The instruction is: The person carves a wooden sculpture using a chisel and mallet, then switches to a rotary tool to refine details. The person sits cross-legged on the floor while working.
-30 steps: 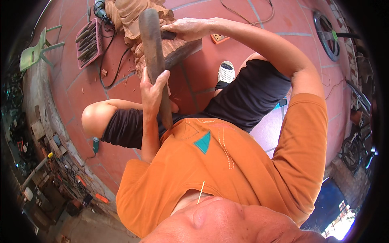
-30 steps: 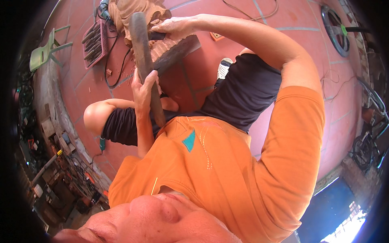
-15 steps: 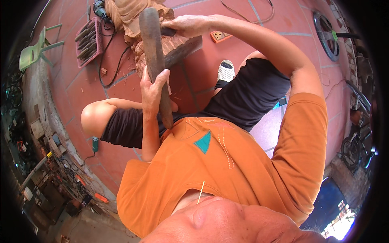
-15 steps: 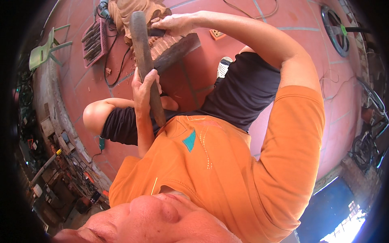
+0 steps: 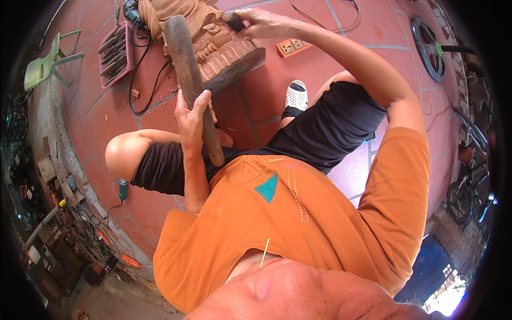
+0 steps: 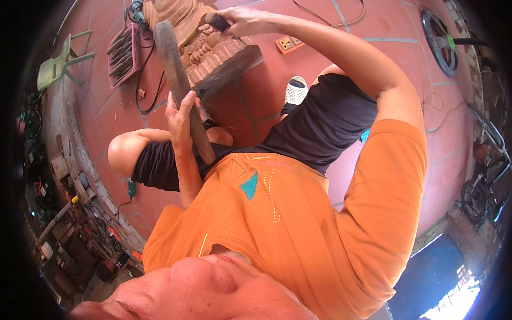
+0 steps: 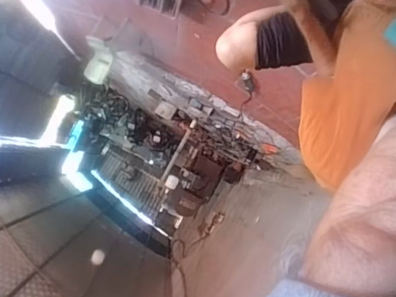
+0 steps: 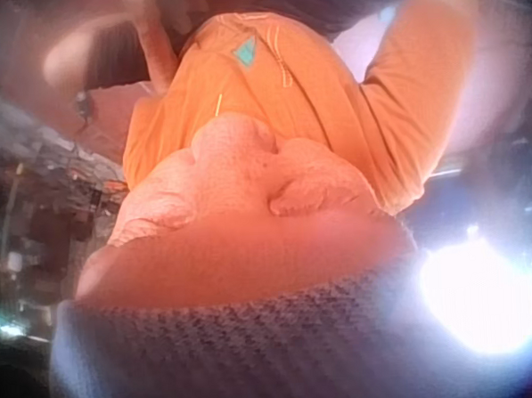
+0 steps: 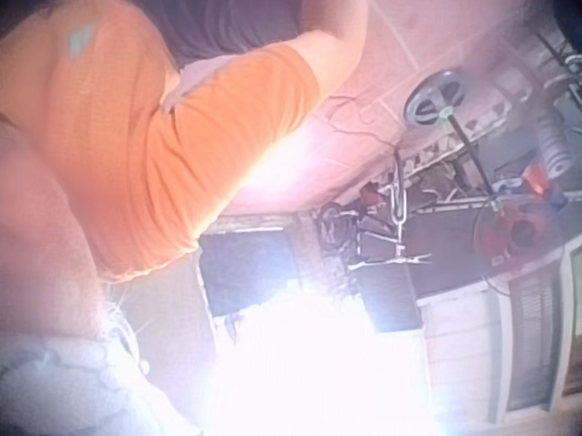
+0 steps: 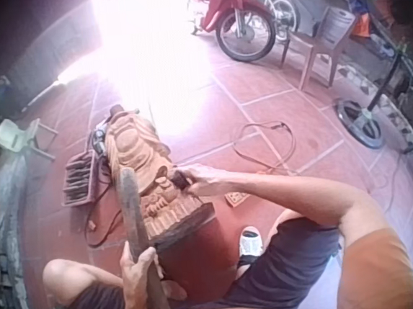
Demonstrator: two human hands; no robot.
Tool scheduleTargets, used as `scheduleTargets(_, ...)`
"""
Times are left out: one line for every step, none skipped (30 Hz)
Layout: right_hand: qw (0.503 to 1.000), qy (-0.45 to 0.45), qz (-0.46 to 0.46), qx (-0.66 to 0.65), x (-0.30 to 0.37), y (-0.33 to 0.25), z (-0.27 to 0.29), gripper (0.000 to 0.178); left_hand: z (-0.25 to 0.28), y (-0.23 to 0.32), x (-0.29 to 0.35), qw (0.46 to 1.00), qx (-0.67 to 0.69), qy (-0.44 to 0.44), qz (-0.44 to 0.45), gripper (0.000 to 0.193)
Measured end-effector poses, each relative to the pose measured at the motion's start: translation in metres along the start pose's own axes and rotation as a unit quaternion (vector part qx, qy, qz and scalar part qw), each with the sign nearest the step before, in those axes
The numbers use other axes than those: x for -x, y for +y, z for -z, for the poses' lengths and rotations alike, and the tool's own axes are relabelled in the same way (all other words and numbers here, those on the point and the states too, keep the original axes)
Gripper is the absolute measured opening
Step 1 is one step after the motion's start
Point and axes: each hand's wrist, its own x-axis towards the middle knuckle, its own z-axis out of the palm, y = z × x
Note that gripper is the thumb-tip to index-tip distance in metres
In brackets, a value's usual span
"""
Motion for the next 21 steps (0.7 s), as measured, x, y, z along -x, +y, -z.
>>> scheduleTargets(0.997,0.008,-0.008,-0.070,0.000,0.006,0.003,0.035,-0.001,0.001,0.000,1.000,-0.003,0.001,0.003,0.033)
scheduleTargets(0.990,0.018,-0.016,-0.140,-0.002,0.022,0.005,0.029,-0.002,0.001,0.000,1.000,-0.007,-0.001,0.006,0.032)
scheduleTargets(0.977,0.027,-0.025,-0.208,-0.003,0.031,0.006,0.022,-0.003,0.002,0.000,1.000,-0.009,-0.002,0.006,0.032)
scheduleTargets(0.961,0.069,-0.017,-0.268,-0.002,0.040,0.003,0.026,-0.005,0.004,0.000,1.000,-0.012,-0.003,0.006,0.032)
scheduleTargets(0.955,0.081,-0.014,-0.284,-0.001,0.045,0.000,0.025,-0.005,0.004,0.000,1.000,-0.015,-0.004,0.006,0.032)
scheduleTargets(0.949,0.093,-0.012,-0.300,0.002,0.050,-0.002,0.025,-0.005,0.003,-0.001,1.000,-0.016,-0.005,0.001,0.031)
scheduleTargets(0.943,0.106,-0.010,-0.315,0.005,0.055,-0.002,0.025,-0.005,0.002,-0.001,1.000,-0.017,-0.007,-0.003,0.029)
scheduleTargets(0.940,0.107,-0.039,-0.321,0.012,0.050,-0.004,0.024,-0.005,0.001,-0.002,1.000,-0.019,-0.005,-0.008,0.028)
scheduleTargets(0.934,0.107,-0.044,-0.337,0.016,0.048,-0.008,0.024,-0.005,0.001,-0.002,1.000,-0.020,-0.005,-0.007,0.028)
scheduleTargets(0.928,0.106,-0.049,-0.352,0.018,0.045,-0.012,0.024,-0.005,0.001,-0.002,1.000,-0.020,-0.005,-0.006,0.028)
scheduleTargets(0.922,0.110,-0.055,-0.367,0.022,0.048,-0.014,0.025,-0.005,0.003,-0.002,1.000,-0.021,-0.009,-0.005,0.028)
scheduleTargets(0.917,0.105,-0.050,-0.381,0.026,0.051,-0.016,0.026,-0.007,0.004,-0.002,1.000,-0.019,-0.012,-0.002,0.028)
scheduleTargets(0.917,0.115,-0.059,-0.379,0.029,0.054,-0.017,0.025,-0.010,0.005,-0.001,1.000,-0.018,-0.014,0.001,0.028)
scheduleTargets(0.916,0.123,-0.066,-0.377,0.030,0.054,-0.017,0.025,-0.011,0.007,-0.001,1.000,-0.017,-0.015,0.004,0.029)
scheduleTargets(0.915,0.131,-0.073,-0.375,0.031,0.054,-0.018,0.025,-0.012,0.008,-0.001,1.000,-0.021,-0.017,0.005,0.029)
scheduleTargets(0.913,0.136,-0.072,-0.378,0.032,0.054,-0.018,0.024,-0.012,0.009,-0.001,0.999,-0.025,-0.019,0.006,0.029)
scheduleTargets(0.911,0.140,-0.071,-0.381,0.033,0.052,-0.018,0.024,-0.012,0.009,-0.001,0.999,-0.029,-0.021,0.006,0.029)
scheduleTargets(0.909,0.145,-0.070,-0.383,0.033,0.050,-0.018,0.023,-0.013,0.009,-0.001,0.999,-0.031,-0.022,0.007,0.030)
scheduleTargets(0.909,0.144,-0.068,-0.385,0.034,0.047,-0.017,0.023,-0.013,0.009,-0.001,0.999,-0.033,-0.023,0.008,0.032)
scheduleTargets(0.908,0.144,-0.067,-0.387,0.035,0.047,-0.017,0.023,-0.013,0.008,-0.001,0.999,-0.035,-0.025,0.009,0.034)
scheduleTargets(0.907,0.144,-0.066,-0.389,0.036,0.047,-0.017,0.022,-0.012,0.007,-0.001,0.999,-0.036,-0.025,0.007,0.034)
